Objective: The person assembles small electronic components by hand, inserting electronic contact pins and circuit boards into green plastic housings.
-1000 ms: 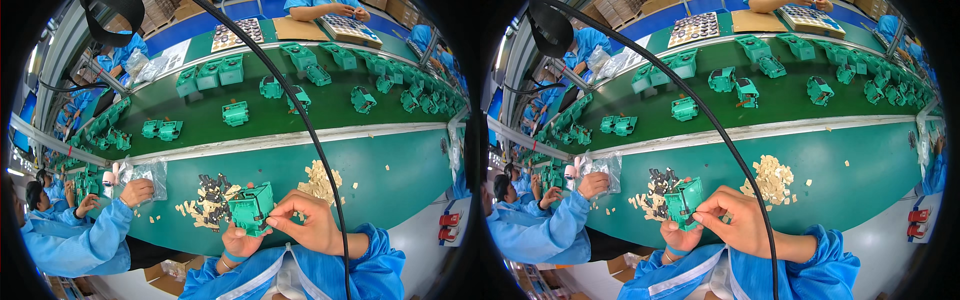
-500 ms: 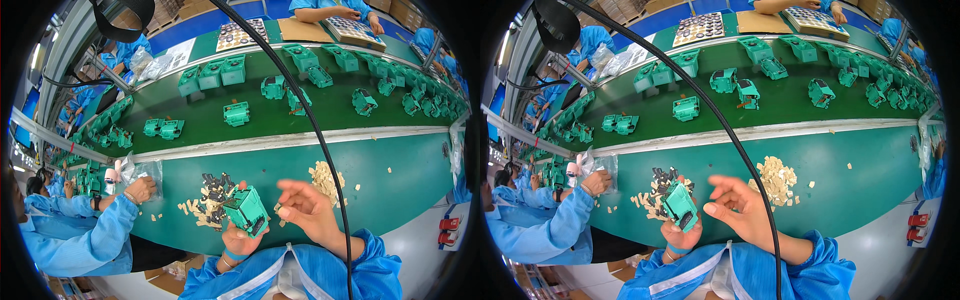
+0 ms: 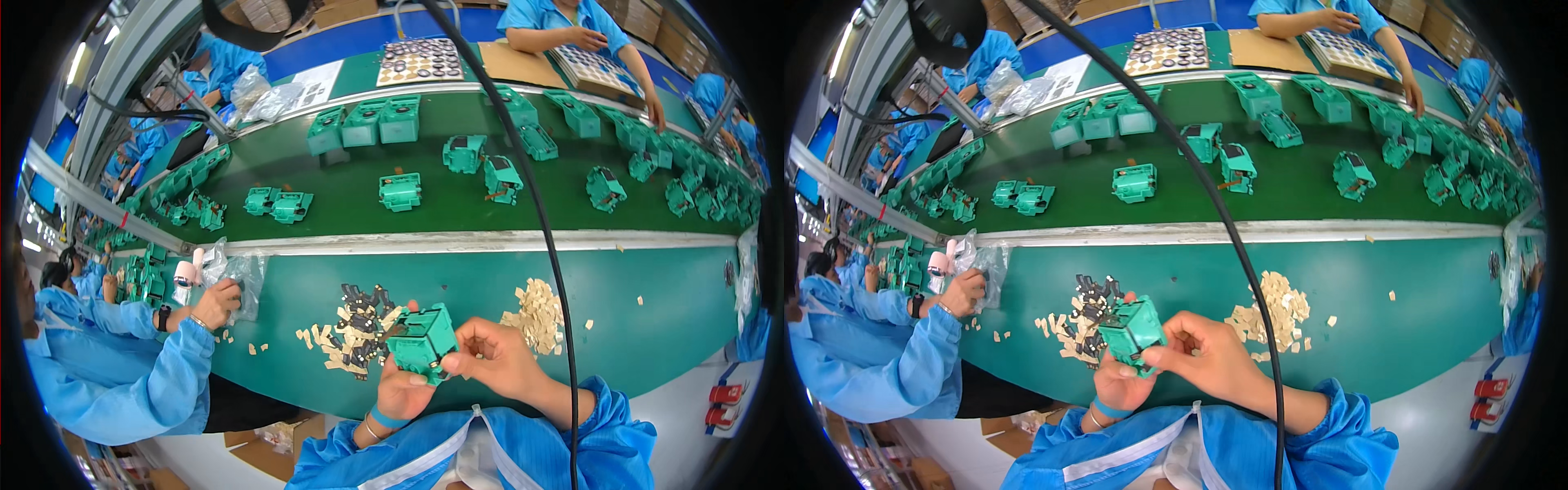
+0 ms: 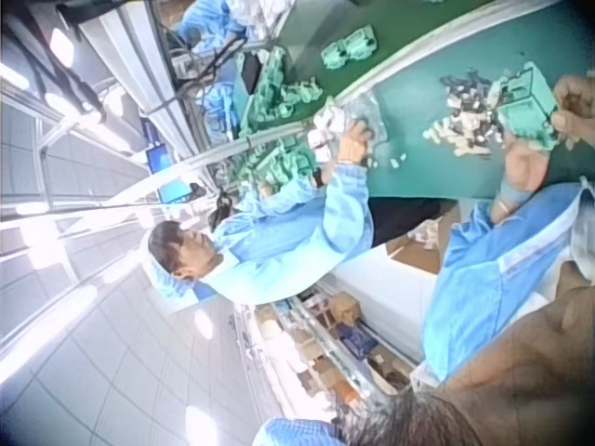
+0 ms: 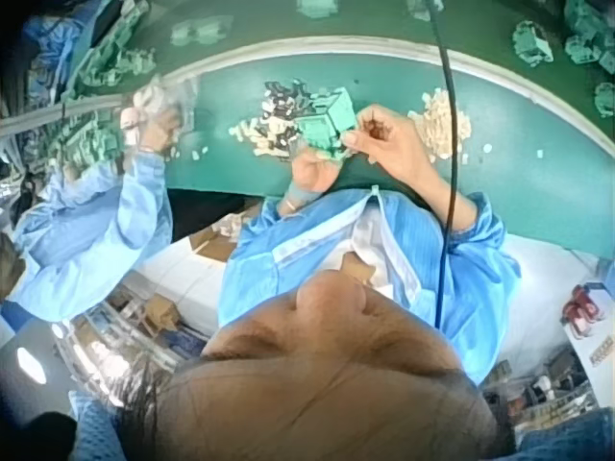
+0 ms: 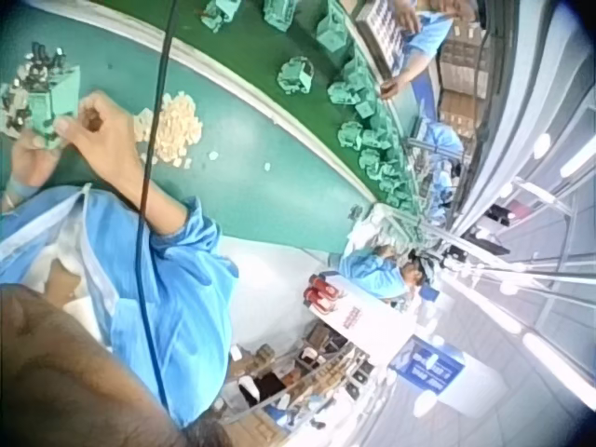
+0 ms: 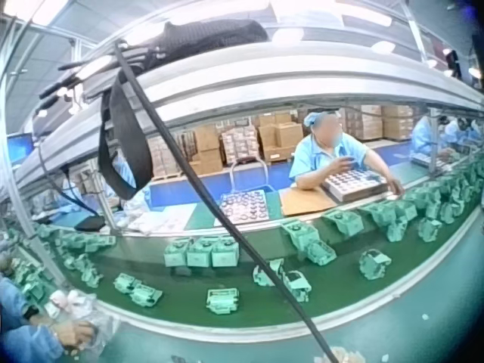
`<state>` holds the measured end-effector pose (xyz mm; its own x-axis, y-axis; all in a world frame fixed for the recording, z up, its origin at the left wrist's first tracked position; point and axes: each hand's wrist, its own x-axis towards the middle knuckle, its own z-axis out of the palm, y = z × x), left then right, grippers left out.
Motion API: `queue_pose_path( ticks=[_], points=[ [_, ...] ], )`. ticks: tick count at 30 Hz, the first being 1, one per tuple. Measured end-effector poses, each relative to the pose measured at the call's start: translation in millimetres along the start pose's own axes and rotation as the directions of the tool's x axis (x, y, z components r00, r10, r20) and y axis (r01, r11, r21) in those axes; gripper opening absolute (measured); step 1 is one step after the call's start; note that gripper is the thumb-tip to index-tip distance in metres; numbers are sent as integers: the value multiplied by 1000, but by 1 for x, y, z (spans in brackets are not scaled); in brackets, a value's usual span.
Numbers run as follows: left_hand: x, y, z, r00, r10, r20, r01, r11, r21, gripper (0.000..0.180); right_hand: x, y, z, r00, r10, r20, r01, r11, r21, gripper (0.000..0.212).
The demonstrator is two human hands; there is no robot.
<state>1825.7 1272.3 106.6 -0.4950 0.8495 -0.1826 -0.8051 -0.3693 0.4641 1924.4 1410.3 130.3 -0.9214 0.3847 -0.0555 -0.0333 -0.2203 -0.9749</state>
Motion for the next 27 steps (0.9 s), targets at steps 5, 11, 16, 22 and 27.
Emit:
queue_pose_path(
  ticks=[5, 11, 16, 22, 27],
  points=[
    [-3, 5, -15, 990, 104, -96, -79, 968, 239, 90, 14, 0, -6, 992, 117, 37, -119, 991, 66, 39],
    [-1, 31, -19, 903, 414, -115, -96, 455, 885, 102, 103, 34, -50, 952, 138, -274, -122, 990, 75, 43],
    [-3, 57, -44, 750, 632, 194, -5, -288, 958, 15, 170, 54, -98, 861, 180, -475, -171, 983, 62, 43],
    [24, 56, -47, 831, 469, 299, 2, -540, 842, 18, 149, 51, -76, 889, 71, -452, -113, 991, -67, 54],
    [43, 40, -51, 934, 273, 231, -12, -621, 783, 27, 82, 50, -85, 974, 173, -145, -211, 929, -304, 59]
  ],
)
